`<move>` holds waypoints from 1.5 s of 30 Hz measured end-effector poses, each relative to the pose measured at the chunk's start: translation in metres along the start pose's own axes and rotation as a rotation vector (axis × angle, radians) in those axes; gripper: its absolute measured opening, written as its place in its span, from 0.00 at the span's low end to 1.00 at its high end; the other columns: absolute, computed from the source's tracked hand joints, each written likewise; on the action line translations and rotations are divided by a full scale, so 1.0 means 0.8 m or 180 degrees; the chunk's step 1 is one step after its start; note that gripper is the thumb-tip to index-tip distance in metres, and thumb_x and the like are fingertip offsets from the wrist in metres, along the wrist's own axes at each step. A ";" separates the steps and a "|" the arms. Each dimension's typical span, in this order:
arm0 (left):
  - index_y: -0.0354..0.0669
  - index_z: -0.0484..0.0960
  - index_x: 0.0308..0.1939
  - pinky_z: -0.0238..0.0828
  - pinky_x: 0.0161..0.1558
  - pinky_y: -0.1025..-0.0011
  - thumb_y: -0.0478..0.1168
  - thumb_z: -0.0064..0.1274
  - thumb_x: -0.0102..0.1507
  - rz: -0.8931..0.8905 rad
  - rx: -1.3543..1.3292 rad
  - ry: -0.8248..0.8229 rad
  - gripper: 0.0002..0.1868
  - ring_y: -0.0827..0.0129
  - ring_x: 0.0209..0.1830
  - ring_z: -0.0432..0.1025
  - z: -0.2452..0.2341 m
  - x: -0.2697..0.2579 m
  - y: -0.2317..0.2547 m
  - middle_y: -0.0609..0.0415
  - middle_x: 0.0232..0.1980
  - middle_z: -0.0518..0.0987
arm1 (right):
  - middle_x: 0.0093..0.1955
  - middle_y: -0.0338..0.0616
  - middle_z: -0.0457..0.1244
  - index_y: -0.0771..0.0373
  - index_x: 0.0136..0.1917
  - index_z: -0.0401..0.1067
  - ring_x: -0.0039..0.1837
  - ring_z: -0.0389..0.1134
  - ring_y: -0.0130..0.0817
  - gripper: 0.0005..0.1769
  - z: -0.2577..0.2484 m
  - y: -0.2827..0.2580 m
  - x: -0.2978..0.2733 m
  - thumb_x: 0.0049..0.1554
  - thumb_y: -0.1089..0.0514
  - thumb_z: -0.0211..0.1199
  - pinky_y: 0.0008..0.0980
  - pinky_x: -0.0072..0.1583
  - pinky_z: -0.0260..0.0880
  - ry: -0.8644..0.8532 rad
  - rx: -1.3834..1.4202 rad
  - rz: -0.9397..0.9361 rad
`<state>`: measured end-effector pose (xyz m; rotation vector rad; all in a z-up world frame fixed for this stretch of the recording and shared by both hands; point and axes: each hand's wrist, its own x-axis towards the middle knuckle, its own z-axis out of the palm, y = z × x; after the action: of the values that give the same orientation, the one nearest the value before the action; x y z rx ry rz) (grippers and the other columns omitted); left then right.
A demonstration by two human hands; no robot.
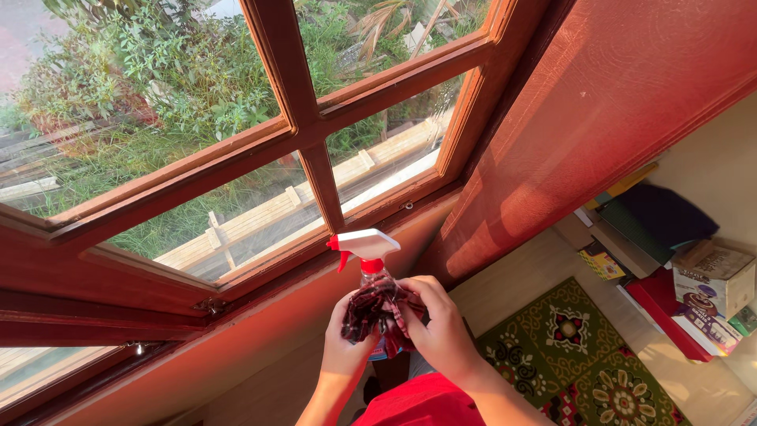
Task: The person cleans a glass window with a cloth, spraying liquid from a bottle onto the panes and then wiping them.
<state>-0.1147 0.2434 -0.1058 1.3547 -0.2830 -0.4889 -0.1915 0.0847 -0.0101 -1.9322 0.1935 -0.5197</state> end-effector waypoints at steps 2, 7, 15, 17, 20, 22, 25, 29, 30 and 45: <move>0.36 0.69 0.67 0.67 0.63 0.68 0.27 0.56 0.54 -0.0058 -0.0145 -0.0053 0.35 0.69 0.61 0.73 -0.006 -0.005 -0.001 0.50 0.60 0.79 | 0.54 0.44 0.63 0.68 0.57 0.69 0.48 0.71 0.27 0.11 -0.002 0.010 0.000 0.61 0.72 0.60 0.26 0.49 0.72 -0.0003 0.0575 0.0068; 0.39 0.64 0.68 0.68 0.63 0.68 0.28 0.61 0.55 -0.0021 -0.0403 -0.0073 0.38 0.69 0.63 0.72 -0.023 -0.022 -0.003 0.53 0.63 0.78 | 0.47 0.42 0.61 0.64 0.57 0.69 0.38 0.62 0.20 0.09 -0.018 0.029 0.022 0.63 0.71 0.57 0.20 0.38 0.64 0.0443 0.1405 0.0633; 0.34 0.74 0.61 0.78 0.53 0.67 0.29 0.67 0.53 -0.0439 0.0040 0.0550 0.32 0.68 0.49 0.79 -0.062 -0.053 -0.019 0.47 0.51 0.83 | 0.59 0.43 0.59 0.64 0.57 0.69 0.45 0.65 0.22 0.12 -0.032 0.030 0.130 0.59 0.71 0.61 0.19 0.37 0.68 0.1147 0.0252 -0.0617; 0.34 0.73 0.61 0.78 0.52 0.66 0.29 0.66 0.53 -0.0451 -0.0069 0.0604 0.32 0.68 0.49 0.79 -0.063 -0.057 -0.023 0.48 0.51 0.83 | 0.60 0.45 0.61 0.65 0.60 0.70 0.52 0.65 0.28 0.13 -0.023 0.042 0.166 0.64 0.72 0.64 0.26 0.50 0.68 0.1883 -0.0400 -0.0993; 0.34 0.73 0.61 0.78 0.51 0.65 0.30 0.67 0.53 -0.0482 -0.0121 0.0671 0.33 0.67 0.49 0.79 -0.062 -0.061 -0.027 0.47 0.51 0.83 | 0.54 0.39 0.59 0.64 0.57 0.66 0.43 0.65 0.27 0.13 -0.009 0.065 0.221 0.59 0.69 0.62 0.27 0.42 0.66 0.2135 0.1288 -0.0110; 0.33 0.74 0.61 0.78 0.51 0.65 0.31 0.67 0.53 -0.0493 -0.0062 0.0691 0.32 0.66 0.49 0.79 -0.062 -0.063 -0.029 0.45 0.51 0.84 | 0.51 0.44 0.58 0.65 0.58 0.66 0.48 0.63 0.30 0.14 -0.002 0.081 0.246 0.61 0.67 0.66 0.30 0.50 0.66 0.2500 0.0698 -0.0013; 0.33 0.75 0.61 0.78 0.53 0.65 0.32 0.68 0.53 -0.0384 0.0060 0.0613 0.33 0.67 0.50 0.79 -0.062 -0.065 -0.032 0.47 0.52 0.84 | 0.52 0.48 0.62 0.66 0.60 0.66 0.55 0.65 0.34 0.15 0.014 0.098 0.253 0.63 0.64 0.67 0.34 0.61 0.67 0.2855 0.0051 0.0040; 0.33 0.75 0.60 0.78 0.54 0.64 0.32 0.69 0.52 -0.0415 0.0116 0.0638 0.32 0.67 0.50 0.79 -0.065 -0.067 -0.037 0.47 0.51 0.84 | 0.71 0.54 0.60 0.65 0.78 0.59 0.74 0.62 0.43 0.25 0.048 0.094 0.230 0.71 0.59 0.53 0.39 0.77 0.59 0.2639 0.0068 -0.0348; 0.33 0.75 0.60 0.78 0.54 0.64 0.32 0.69 0.52 -0.0435 0.0111 0.0654 0.32 0.67 0.50 0.79 -0.065 -0.065 -0.038 0.46 0.51 0.84 | 0.71 0.54 0.60 0.65 0.78 0.59 0.74 0.62 0.43 0.25 0.054 0.091 0.227 0.71 0.59 0.53 0.39 0.77 0.59 0.2639 0.0069 -0.0351; 0.33 0.75 0.60 0.78 0.55 0.63 0.30 0.68 0.52 -0.0511 0.0075 0.0613 0.32 0.66 0.52 0.79 -0.056 -0.056 -0.031 0.47 0.53 0.83 | 0.86 0.61 0.41 0.65 0.85 0.44 0.87 0.43 0.58 0.35 0.049 0.056 0.265 0.71 0.53 0.51 0.52 0.85 0.41 0.2669 -0.1432 -0.0687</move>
<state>-0.1366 0.3006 -0.1358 1.4430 -0.0218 -0.4853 0.0196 0.0214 -0.0070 -2.0583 0.6851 -1.5239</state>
